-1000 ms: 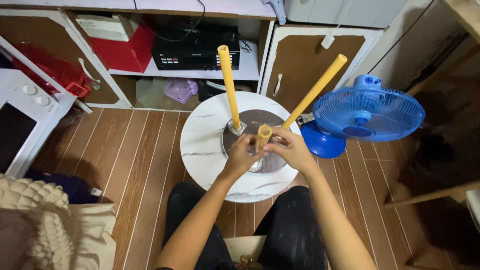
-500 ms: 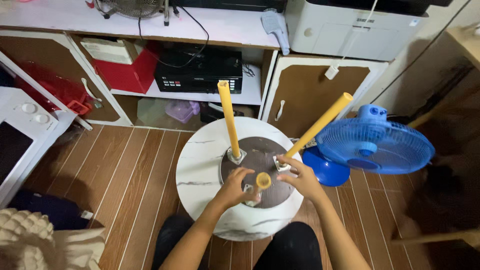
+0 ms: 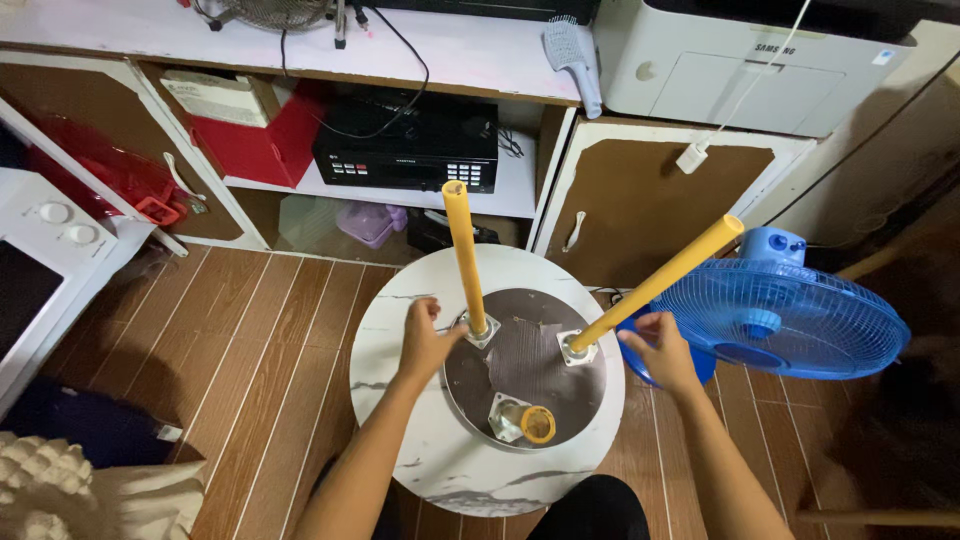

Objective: The person sits on the floor and attaches wooden legs to the mounting brackets under a round white tabletop, twisting each leg into place by hand. They then lift the assembled table, turn it upright, and set it on its legs.

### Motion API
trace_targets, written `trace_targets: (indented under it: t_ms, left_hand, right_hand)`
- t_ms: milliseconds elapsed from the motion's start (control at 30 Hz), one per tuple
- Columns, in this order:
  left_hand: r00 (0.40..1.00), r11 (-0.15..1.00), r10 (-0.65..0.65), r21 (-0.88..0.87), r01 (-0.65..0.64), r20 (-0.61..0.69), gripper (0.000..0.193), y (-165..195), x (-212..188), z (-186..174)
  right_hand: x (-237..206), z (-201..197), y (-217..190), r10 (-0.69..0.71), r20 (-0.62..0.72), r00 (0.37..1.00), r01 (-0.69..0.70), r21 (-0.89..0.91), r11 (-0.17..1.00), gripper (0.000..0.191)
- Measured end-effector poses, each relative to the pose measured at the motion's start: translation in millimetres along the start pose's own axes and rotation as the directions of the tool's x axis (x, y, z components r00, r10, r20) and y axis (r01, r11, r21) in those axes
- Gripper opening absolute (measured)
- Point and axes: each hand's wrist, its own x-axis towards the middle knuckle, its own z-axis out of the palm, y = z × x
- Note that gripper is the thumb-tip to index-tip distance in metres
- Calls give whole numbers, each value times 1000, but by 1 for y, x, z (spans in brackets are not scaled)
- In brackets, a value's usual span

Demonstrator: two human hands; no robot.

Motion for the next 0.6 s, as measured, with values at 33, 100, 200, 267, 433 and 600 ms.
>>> trace_targets:
  t_ms: [33, 100, 200, 267, 433, 600]
  left_hand:
    - [999, 998, -51, -44, 51, -9, 78, -1, 6, 1]
    - [988, 980, -155, -133, 151, -20, 80, 2, 22, 4]
    - [980, 961, -175, -198, 191, 95, 72, 15, 37, 6]
    - [980, 964, -129, -214, 161, 154, 49, 22, 42, 10]
    - [842, 654, -420, -531, 539, 337, 49, 30, 58, 22]
    - [578, 404, -644, -419, 813, 501, 88, 37, 77, 25]
  right_hand:
    - [2, 1, 2, 117, 31, 993, -120, 117, 986, 46]
    - [8, 5, 3, 330, 131, 935, -355, 329, 875, 53]
    - [15, 13, -1, 431, 278, 859, -511, 397, 762, 43]
    - [18, 17, -3, 423, 306, 853, -522, 505, 687, 42]
    - [37, 7, -9, 513, 467, 721, -685, 594, 422, 44]
    - [49, 2, -28, 587, 497, 640, -734, 621, 274, 66]
